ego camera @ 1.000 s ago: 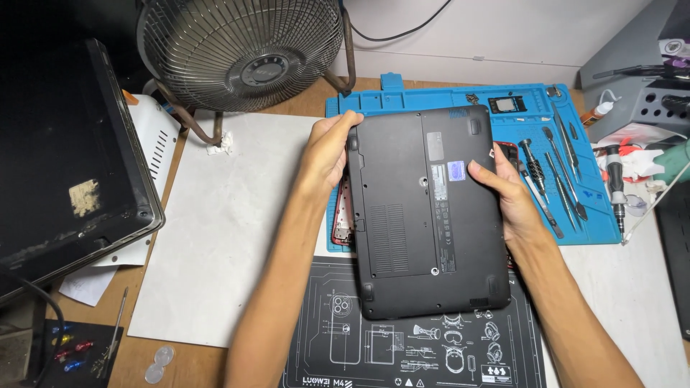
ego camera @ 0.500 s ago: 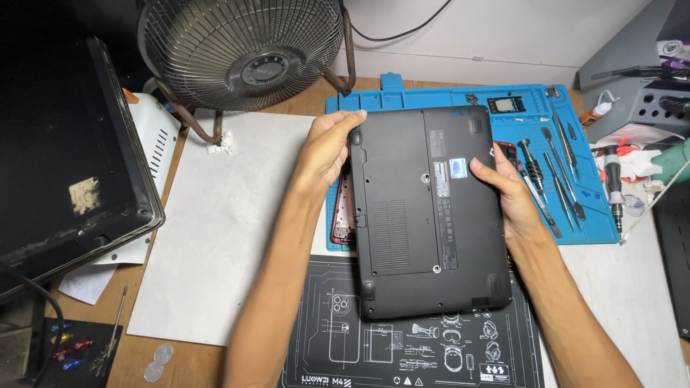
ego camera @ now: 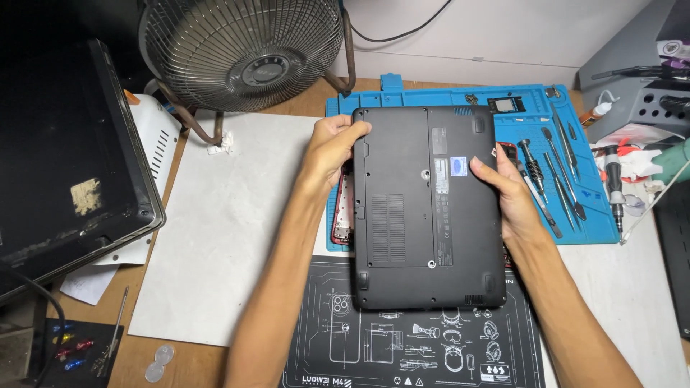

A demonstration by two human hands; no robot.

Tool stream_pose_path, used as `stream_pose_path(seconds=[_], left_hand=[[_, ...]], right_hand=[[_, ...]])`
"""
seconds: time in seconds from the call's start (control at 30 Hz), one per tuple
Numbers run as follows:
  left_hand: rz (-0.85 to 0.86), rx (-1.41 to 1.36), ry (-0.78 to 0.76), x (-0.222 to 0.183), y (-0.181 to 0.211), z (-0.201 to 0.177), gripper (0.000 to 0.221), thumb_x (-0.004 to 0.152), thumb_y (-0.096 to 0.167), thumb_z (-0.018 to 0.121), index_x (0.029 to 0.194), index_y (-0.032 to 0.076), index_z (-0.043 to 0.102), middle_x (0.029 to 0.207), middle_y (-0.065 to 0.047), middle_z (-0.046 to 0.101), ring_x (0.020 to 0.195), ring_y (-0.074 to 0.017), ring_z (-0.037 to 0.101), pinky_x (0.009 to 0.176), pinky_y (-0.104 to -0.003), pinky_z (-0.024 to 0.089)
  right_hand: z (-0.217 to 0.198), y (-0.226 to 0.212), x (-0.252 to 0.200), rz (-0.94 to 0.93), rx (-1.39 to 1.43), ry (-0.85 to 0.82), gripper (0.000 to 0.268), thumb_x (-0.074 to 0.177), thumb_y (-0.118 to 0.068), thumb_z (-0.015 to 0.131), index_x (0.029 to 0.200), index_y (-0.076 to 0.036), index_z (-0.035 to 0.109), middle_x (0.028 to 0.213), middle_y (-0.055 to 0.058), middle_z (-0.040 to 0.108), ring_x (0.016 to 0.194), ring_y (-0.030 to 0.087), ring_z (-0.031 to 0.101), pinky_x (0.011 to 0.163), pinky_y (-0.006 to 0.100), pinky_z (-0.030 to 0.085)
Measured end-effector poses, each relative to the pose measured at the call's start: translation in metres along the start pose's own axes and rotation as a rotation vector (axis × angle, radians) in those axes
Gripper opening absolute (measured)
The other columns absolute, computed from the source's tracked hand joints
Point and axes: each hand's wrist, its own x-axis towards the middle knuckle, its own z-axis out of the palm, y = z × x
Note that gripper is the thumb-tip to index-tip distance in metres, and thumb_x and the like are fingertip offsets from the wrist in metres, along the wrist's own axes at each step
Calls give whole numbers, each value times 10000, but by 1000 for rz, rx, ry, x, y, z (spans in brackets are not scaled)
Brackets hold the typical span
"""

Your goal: Disassembling a laptop by removing the back cover, battery, and unscrewing internal components to access and remove the motherboard.

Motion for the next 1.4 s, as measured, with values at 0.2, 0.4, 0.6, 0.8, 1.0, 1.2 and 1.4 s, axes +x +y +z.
stream_pose_path(seconds=[0.2, 0.4, 0.6, 0.8, 1.0, 1.2, 1.4], left_hand=[[4, -21, -93, -38, 40, 19, 397, 850, 171, 745, 1171, -40, 646, 906, -187, 713, 766, -210, 720, 647, -354, 643], [-102, 216, -331, -52, 53, 12, 411, 792, 148, 770, 1136, -29, 633, 860, -59, 665, 731, -70, 647, 643, -197, 588], [-74, 246, -342, -41, 38, 12, 382, 763, 98, 748, 1100, -55, 649, 780, -46, 670, 701, -101, 697, 635, -225, 623], [-49, 285, -445, -37, 39, 0, 537, 772, 58, 762, 1276, -58, 616, 739, -77, 683, 659, -163, 722, 595, -268, 628], [-48, 293, -528, -50, 54, 3, 640, 789, 55, 729, 1389, -56, 537, 838, -123, 732, 684, -131, 708, 536, -200, 595], [140, 282, -562, -95, 96, 26, 564, 826, 93, 726, 1359, -9, 577, 794, -138, 701, 662, -221, 739, 546, -335, 651], [612, 686, -607, -202, 160, 64, 507, 936, 129, 636, 1421, 93, 490, 710, 2, 453, 617, -134, 438, 591, -289, 373]], right_hand=[[-11, 5, 5, -11, 74, 32, 483, 941, -161, 675, 1407, -173, 551, 983, 93, 711, 778, 230, 776, 615, 340, 666], [-26, 7, 13, -89, 161, 158, 400, 970, -214, 697, 1345, -190, 561, 946, 55, 705, 830, 194, 781, 655, 313, 686], [-25, 7, 8, -97, 170, 212, 325, 972, -221, 705, 1264, -199, 563, 939, 49, 706, 837, 192, 779, 688, 300, 681], [-25, 8, 10, -71, 195, 259, 276, 968, -239, 723, 1213, -207, 601, 917, 57, 723, 823, 188, 783, 672, 295, 682], [-14, 1, 6, -92, 244, 274, 257, 984, -309, 712, 1188, -191, 612, 893, 52, 727, 805, 176, 782, 661, 290, 686], [-22, 10, 14, -152, 368, 146, 518, 976, -586, 484, 1281, -210, 670, 1217, 54, 728, 1156, 230, 727, 985, 418, 633], [-22, -5, 6, -274, 527, -176, 521, 1000, -516, 554, 1332, -130, 664, 1303, 55, 701, 1234, 226, 647, 1134, 408, 502]])
